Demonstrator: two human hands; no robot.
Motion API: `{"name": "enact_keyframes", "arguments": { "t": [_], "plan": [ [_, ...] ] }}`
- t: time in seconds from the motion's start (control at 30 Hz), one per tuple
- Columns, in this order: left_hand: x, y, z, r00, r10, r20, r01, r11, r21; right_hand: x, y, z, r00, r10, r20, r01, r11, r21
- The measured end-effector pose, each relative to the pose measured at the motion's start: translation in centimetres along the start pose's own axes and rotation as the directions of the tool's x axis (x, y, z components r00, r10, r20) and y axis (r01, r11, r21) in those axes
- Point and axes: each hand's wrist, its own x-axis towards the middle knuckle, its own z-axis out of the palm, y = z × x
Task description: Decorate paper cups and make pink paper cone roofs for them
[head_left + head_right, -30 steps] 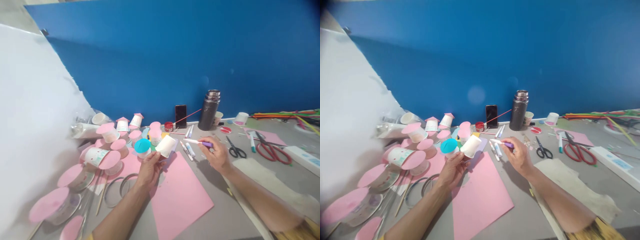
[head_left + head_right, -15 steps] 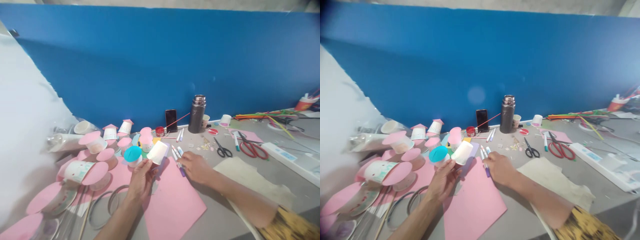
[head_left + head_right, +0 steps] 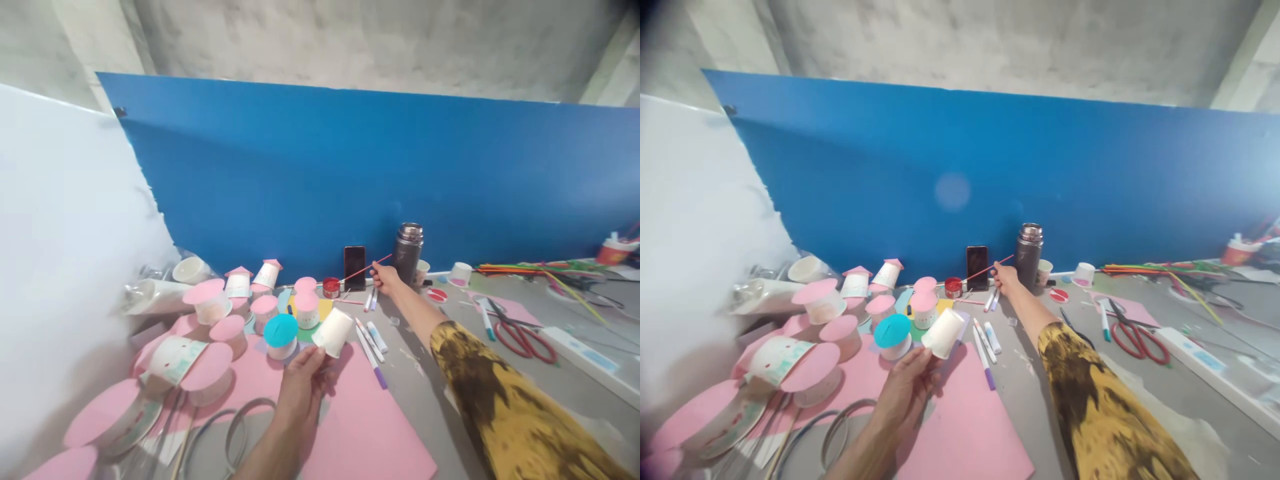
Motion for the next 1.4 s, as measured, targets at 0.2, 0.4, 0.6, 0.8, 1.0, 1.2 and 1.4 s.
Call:
{"name": "enact_keyframes", "arguments": {
  "t": [0.2,0.4,0.6,0.8,1.0,1.2,1.4],
  "plan": [
    [0.1,-0.1,-0.2,1.0,-0.003,0.013,0.003,1.0,-0.013,1.3,-0.5,1.0,0.996,-0.071,-0.047,0.075,0.994,0.085],
    [-0.3,0.0,0.3,1.0,0.004,0.021,-0.004,1.0,-0.003,-0.4,-2.8,1.4,0.916,-0.386,0.114,0.399,0.908,-0.129],
    [-0.3,0.0,0.4,1.0,0.012,0.006,-0.012,0.999,0.03,-2.7,-5.1,3.0,0.781,-0.575,0.244,0.624,0.722,-0.298],
    [0.0,0.1,0.2,1.0,0.003,-0.027,-0.002,0.999,0.036,-2.8,-4.7,3.4,0.735,-0.633,0.245,0.677,0.657,-0.332],
    [-0.3,0.1,0.4,1.0,0.005,-0.011,-0.004,0.999,0.039,-2.2,-2.9,4.1,0.755,-0.635,0.165,0.656,0.722,-0.22],
    [-0.2,0.2,0.2,1.0,0.005,-0.007,-0.005,1.0,0.026,-3.2,-3.7,0.9,0.812,-0.583,-0.022,0.583,0.812,-0.014],
    [-0.2,0.5,0.3,1.0,0.028,-0.002,-0.028,0.999,-0.029,-9.9,-2.0,-5.4,0.841,-0.531,-0.099,0.539,0.812,0.224]
  ]
}}
